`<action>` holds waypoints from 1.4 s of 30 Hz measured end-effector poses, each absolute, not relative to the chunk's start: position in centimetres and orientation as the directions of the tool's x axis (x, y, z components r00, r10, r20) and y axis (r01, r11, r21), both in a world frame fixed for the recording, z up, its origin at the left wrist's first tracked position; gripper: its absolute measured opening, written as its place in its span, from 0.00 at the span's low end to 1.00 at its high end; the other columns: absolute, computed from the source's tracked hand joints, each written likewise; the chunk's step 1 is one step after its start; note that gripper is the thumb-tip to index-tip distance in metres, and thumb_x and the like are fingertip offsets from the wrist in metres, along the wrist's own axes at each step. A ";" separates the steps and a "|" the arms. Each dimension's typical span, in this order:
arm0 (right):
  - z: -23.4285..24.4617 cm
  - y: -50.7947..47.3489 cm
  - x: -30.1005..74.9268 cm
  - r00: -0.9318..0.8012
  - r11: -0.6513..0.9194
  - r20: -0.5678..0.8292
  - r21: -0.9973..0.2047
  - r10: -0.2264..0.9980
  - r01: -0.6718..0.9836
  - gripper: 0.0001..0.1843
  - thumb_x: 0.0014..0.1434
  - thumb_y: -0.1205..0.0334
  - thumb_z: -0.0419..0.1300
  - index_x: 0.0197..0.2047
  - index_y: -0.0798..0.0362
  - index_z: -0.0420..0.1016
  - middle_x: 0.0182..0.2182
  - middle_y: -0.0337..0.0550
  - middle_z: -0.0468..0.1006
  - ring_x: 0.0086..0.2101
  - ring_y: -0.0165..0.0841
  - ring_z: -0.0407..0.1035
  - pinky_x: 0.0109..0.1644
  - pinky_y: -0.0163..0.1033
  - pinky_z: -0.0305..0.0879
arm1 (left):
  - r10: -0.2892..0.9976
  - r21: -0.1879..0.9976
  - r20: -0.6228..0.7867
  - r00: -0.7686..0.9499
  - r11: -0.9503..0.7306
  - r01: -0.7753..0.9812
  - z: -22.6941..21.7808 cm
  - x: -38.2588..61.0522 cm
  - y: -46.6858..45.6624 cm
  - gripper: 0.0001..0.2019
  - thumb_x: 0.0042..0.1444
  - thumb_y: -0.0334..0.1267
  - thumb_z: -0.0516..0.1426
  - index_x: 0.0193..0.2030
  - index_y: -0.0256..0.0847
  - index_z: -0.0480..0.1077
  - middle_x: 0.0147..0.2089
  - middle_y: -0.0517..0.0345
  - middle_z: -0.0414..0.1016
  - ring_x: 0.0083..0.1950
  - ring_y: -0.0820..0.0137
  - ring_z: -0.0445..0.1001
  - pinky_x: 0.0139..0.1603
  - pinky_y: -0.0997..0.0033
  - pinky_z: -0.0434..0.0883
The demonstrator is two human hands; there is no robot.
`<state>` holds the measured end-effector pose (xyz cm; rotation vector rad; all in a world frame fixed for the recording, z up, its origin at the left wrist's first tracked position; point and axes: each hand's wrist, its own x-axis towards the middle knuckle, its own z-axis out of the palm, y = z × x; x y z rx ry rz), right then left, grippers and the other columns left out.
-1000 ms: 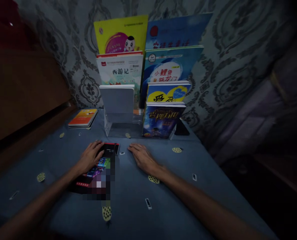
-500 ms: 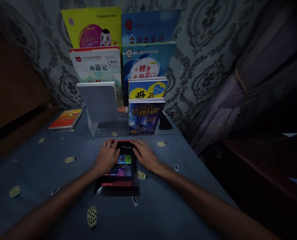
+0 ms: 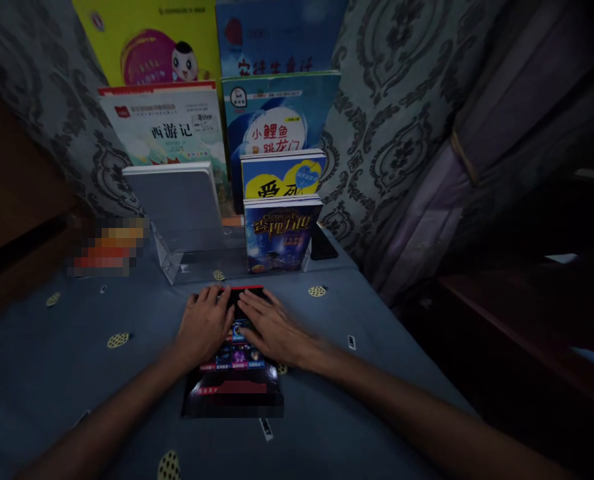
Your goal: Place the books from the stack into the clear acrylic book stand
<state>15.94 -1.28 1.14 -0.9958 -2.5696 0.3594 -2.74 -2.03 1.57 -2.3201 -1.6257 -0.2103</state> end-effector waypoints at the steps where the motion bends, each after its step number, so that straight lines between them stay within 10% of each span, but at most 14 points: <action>1: 1.3 -1.2 16.3 -0.682 0.706 0.218 -0.364 0.698 0.607 0.29 0.68 0.55 0.54 0.67 0.62 0.63 0.66 0.60 0.64 0.68 0.44 0.52 0.71 0.59 0.45 | 0.890 -0.165 0.289 0.352 -0.316 0.934 1.6 -2.7 -2.0 0.19 0.68 0.37 0.49 0.63 0.36 0.66 0.60 0.42 0.71 0.57 0.54 0.70 0.53 0.52 0.68; 42: 0.2 0.1 18.4 -0.522 0.598 0.295 -0.327 0.800 0.731 0.24 0.67 0.55 0.54 0.63 0.55 0.70 0.60 0.55 0.71 0.59 0.48 0.64 0.64 0.61 0.60 | 0.763 0.097 0.414 0.496 -0.579 0.809 -0.1 -3.8 -0.8 0.20 0.65 0.29 0.48 0.62 0.39 0.66 0.58 0.46 0.70 0.56 0.57 0.69 0.58 0.48 0.70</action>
